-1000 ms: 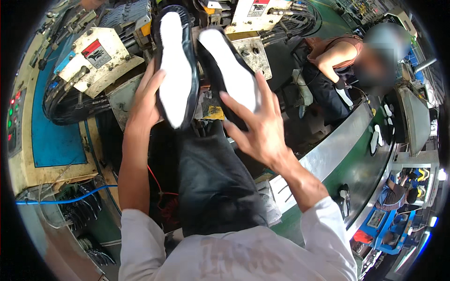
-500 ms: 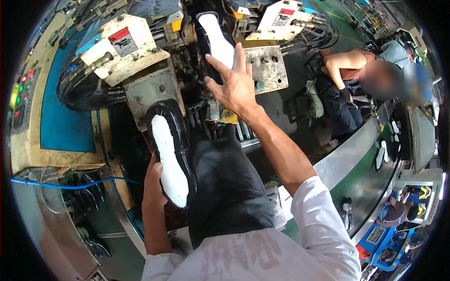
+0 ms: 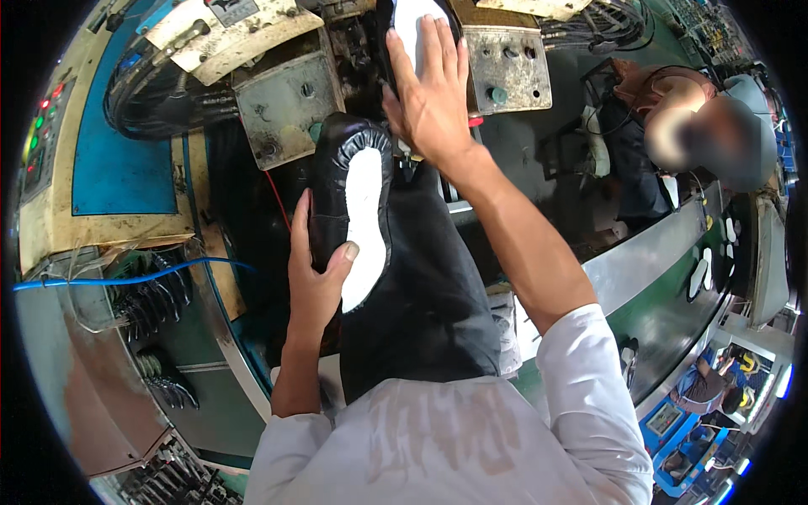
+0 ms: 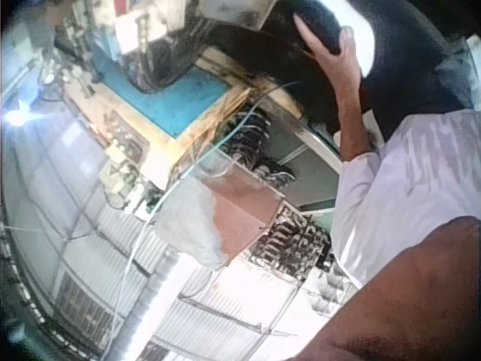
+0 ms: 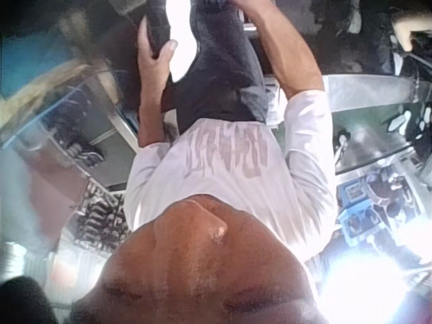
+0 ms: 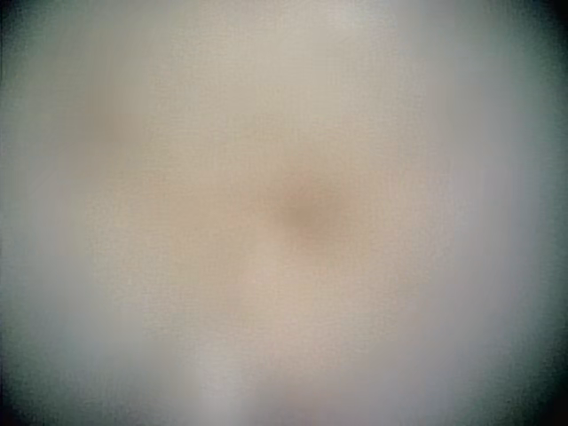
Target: Using a lasting machine and manual tools to shape and attach shoe uppers to the soles in a factory setting.
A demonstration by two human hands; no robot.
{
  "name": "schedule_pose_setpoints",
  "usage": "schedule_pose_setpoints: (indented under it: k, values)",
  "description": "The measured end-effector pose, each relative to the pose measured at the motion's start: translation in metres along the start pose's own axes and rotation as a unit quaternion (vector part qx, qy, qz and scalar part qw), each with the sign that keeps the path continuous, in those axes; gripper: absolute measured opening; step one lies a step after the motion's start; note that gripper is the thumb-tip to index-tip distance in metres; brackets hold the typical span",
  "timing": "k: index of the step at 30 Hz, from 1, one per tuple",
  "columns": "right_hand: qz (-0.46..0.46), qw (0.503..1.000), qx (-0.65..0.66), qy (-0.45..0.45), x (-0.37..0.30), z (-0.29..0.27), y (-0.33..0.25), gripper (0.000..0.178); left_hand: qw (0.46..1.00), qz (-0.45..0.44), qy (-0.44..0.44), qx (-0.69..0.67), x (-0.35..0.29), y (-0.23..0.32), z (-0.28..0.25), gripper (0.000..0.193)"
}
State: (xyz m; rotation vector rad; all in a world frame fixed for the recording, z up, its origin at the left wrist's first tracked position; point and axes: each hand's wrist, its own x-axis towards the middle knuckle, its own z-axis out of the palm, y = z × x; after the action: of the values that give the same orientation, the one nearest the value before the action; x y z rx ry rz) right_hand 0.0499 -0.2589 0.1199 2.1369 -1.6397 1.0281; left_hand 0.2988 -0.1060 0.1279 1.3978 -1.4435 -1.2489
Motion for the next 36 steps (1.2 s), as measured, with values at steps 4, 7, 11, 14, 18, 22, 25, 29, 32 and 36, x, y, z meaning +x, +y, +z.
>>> schedule_pose_setpoints:
  k: [4,7,11,14,18,22,25,29,32,36]
  values:
    - [0.007,1.0,0.0,-0.011,0.037,0.015,0.012,0.073,1.0,-0.016,0.014,0.023,0.006,-0.005,0.009,0.092]
    - [0.017,0.999,0.0,-0.035,0.065,0.026,0.021,0.07,0.998,-0.026,0.022,0.051,0.014,-0.01,0.011,0.091]
    - [0.021,0.998,0.002,-0.066,0.089,0.037,0.028,0.065,0.996,-0.064,0.001,0.058,0.021,-0.019,0.012,0.091]
    - [0.018,0.997,0.004,-0.075,0.101,0.042,0.031,0.062,0.982,-0.133,-0.072,-0.112,0.021,-0.026,0.015,0.096]
    - [0.009,0.996,0.012,-0.091,0.106,0.049,0.037,0.058,0.968,-0.122,-0.122,-0.18,0.015,-0.039,0.025,0.1]
    - [0.002,0.995,0.021,-0.099,0.107,0.045,0.036,0.054,0.96,-0.145,-0.154,-0.185,0.005,-0.045,0.037,0.107]
    - [-0.008,0.995,0.032,-0.094,0.101,0.032,0.035,0.051,0.963,-0.158,-0.156,-0.155,-0.009,-0.048,0.045,0.111]
    - [-0.03,0.995,0.074,-0.052,0.039,-0.003,0.051,0.047,0.967,-0.17,-0.168,-0.09,-0.04,-0.06,0.055,0.116]
    - [0.03,0.994,0.087,-0.055,-0.107,-0.047,0.07,0.045,0.958,-0.187,-0.197,-0.093,-0.059,-0.082,0.066,0.115]
    - [0.458,0.874,-0.061,-0.155,-0.374,-0.133,0.077,0.039,0.964,-0.164,-0.196,-0.07,-0.092,-0.106,0.073,0.11]
